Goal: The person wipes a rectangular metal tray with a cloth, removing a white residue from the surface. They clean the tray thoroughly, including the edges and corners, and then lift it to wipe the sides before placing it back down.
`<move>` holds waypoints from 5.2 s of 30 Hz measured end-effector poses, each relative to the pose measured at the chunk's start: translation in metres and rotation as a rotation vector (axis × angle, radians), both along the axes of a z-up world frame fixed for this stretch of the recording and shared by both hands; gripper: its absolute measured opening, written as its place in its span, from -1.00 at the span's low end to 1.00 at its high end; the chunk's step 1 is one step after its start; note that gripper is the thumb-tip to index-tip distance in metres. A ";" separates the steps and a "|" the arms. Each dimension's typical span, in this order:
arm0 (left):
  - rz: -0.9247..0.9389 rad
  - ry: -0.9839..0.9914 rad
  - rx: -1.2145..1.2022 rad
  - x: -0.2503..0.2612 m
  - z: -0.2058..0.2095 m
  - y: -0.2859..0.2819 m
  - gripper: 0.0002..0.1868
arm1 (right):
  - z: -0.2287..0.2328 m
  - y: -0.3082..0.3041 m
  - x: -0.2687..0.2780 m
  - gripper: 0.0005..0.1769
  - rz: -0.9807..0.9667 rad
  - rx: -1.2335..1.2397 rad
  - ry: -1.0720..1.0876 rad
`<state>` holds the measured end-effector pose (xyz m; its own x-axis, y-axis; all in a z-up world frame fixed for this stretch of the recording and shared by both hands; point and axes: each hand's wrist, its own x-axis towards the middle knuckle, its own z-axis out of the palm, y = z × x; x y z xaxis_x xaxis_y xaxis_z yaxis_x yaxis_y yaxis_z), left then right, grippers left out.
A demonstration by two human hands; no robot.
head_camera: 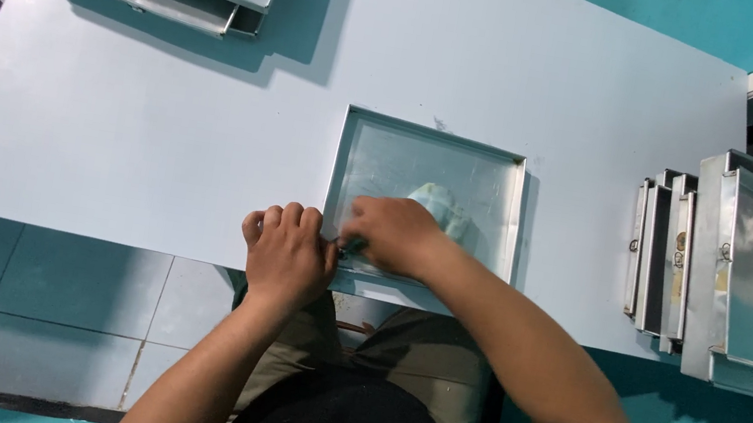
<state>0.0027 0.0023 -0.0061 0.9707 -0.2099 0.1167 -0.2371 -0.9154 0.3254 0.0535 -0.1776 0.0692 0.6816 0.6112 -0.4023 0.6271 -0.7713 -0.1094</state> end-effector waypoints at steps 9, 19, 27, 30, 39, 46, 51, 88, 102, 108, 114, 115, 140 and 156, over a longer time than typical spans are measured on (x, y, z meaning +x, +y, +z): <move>0.008 0.026 0.030 0.001 -0.001 -0.001 -0.77 | 0.012 -0.101 -0.017 -0.76 -0.202 -0.322 0.128; -0.012 -0.069 -0.001 0.003 -0.017 -0.002 -0.78 | -0.020 -0.020 0.009 -0.85 -0.062 -0.027 0.031; -0.010 -0.051 -0.001 0.003 -0.011 0.000 -0.79 | -0.012 -0.034 -0.020 -0.74 -0.180 0.148 0.014; -0.003 -0.018 -0.027 0.002 -0.008 0.000 -0.79 | 0.011 -0.069 -0.021 -0.74 -0.307 -0.004 0.118; -0.081 0.159 0.030 0.009 0.004 0.003 -0.76 | -0.009 -0.100 0.020 -0.79 -0.630 0.276 -0.029; -0.084 0.219 0.042 0.007 0.014 0.003 -0.71 | -0.024 -0.018 0.004 -0.80 -0.519 0.375 -0.144; -0.055 0.220 0.019 0.005 0.011 0.002 -0.72 | -0.049 -0.038 -0.024 -0.51 -0.137 0.437 -0.304; -0.090 0.176 0.013 0.008 0.033 0.002 -0.78 | -0.047 0.008 0.103 -0.58 -0.735 0.269 -0.128; -0.048 0.142 0.002 0.002 0.033 0.001 -0.76 | -0.014 0.010 0.029 -0.62 -0.448 0.355 -0.107; -0.048 0.040 -0.033 0.002 0.011 0.000 -0.76 | -0.035 0.001 -0.004 -0.69 -0.361 0.358 -0.131; 0.050 -0.245 0.025 0.034 -0.035 0.006 -0.72 | -0.044 -0.006 -0.005 -0.69 -0.390 0.380 -0.149; 0.055 -0.231 0.026 0.048 -0.030 0.004 -0.72 | -0.052 -0.008 -0.004 -0.69 -0.388 0.378 -0.134; 0.244 0.100 0.000 0.138 -0.019 -0.056 -0.88 | -0.017 -0.004 -0.024 -0.89 -0.008 0.216 -0.106; 0.246 0.149 -0.066 0.129 -0.002 -0.050 -0.88 | 0.023 -0.137 -0.038 -0.73 -0.231 -0.438 0.068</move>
<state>0.1318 -0.0480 -0.0079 0.9990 0.0370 -0.0254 0.0441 -0.9151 0.4007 0.0150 -0.3144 0.0926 0.7423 0.2112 -0.6359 0.4374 -0.8717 0.2211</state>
